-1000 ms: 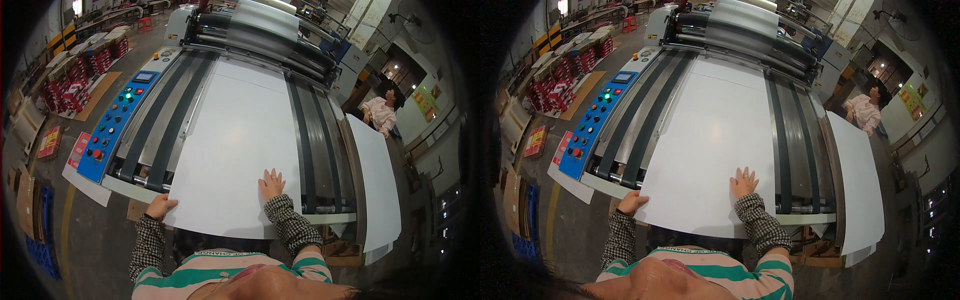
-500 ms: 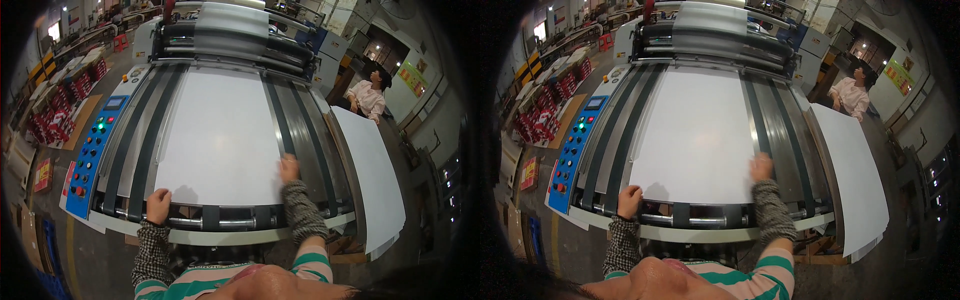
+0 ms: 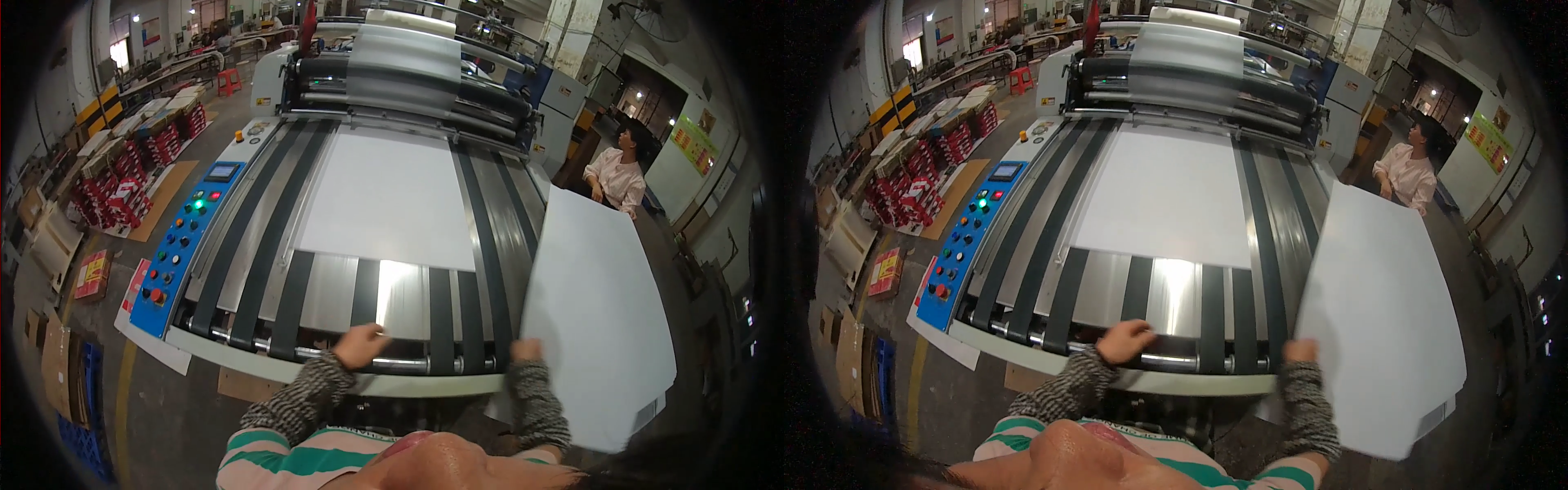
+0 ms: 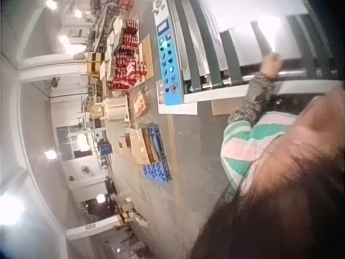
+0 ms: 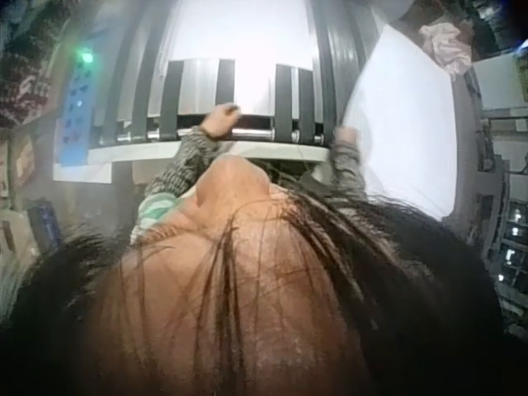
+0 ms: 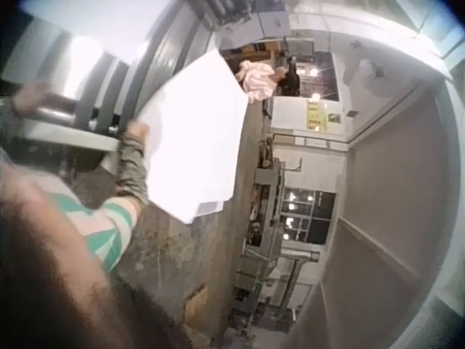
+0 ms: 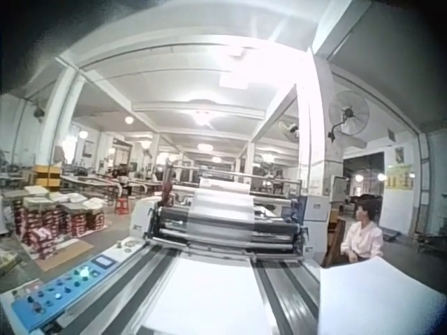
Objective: Operating a paper cutting and feeding machine to process large white sheets of material.
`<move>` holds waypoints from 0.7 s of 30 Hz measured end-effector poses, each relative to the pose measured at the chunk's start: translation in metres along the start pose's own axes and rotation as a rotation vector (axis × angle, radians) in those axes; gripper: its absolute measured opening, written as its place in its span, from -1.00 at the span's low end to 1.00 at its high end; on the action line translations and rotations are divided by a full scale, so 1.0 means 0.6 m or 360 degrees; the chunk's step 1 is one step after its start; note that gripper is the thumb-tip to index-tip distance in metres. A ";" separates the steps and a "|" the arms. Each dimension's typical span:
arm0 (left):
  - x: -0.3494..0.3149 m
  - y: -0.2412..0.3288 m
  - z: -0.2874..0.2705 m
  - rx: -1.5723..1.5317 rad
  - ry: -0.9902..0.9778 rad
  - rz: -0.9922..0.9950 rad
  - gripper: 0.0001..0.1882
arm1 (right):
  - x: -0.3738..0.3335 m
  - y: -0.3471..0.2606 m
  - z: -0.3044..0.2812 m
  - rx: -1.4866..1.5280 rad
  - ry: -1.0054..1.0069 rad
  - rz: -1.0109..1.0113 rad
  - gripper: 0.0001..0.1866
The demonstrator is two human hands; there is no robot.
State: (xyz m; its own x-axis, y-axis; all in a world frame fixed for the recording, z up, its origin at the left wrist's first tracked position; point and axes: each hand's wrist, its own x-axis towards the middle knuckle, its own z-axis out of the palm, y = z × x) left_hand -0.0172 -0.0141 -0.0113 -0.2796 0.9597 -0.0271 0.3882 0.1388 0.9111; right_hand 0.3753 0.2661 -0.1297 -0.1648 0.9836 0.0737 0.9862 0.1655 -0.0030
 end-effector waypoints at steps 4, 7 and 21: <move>-0.034 0.035 0.053 0.0301 -0.0505 -0.0113 -0.63 | -0.138 -0.398 -0.136 0.0046 -0.0001 -0.0803 -0.80; -0.075 -0.047 0.014 0.0333 -0.0154 -0.0193 -0.70 | -0.232 -0.501 -0.153 0.1577 -0.0083 -0.0722 -0.67; -0.316 -0.110 -0.160 -0.0824 0.0536 -0.0792 -0.71 | -0.263 -0.370 -0.143 0.0398 -0.0156 -0.0418 -0.47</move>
State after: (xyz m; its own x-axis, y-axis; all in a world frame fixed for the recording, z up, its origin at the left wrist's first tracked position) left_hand -0.0739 -0.2285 -0.0267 -0.5955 0.6779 -0.4311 -0.2871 0.3216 0.9023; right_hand 0.1837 0.0682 -0.0549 -0.4240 0.9056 0.0085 0.8781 0.4134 -0.2409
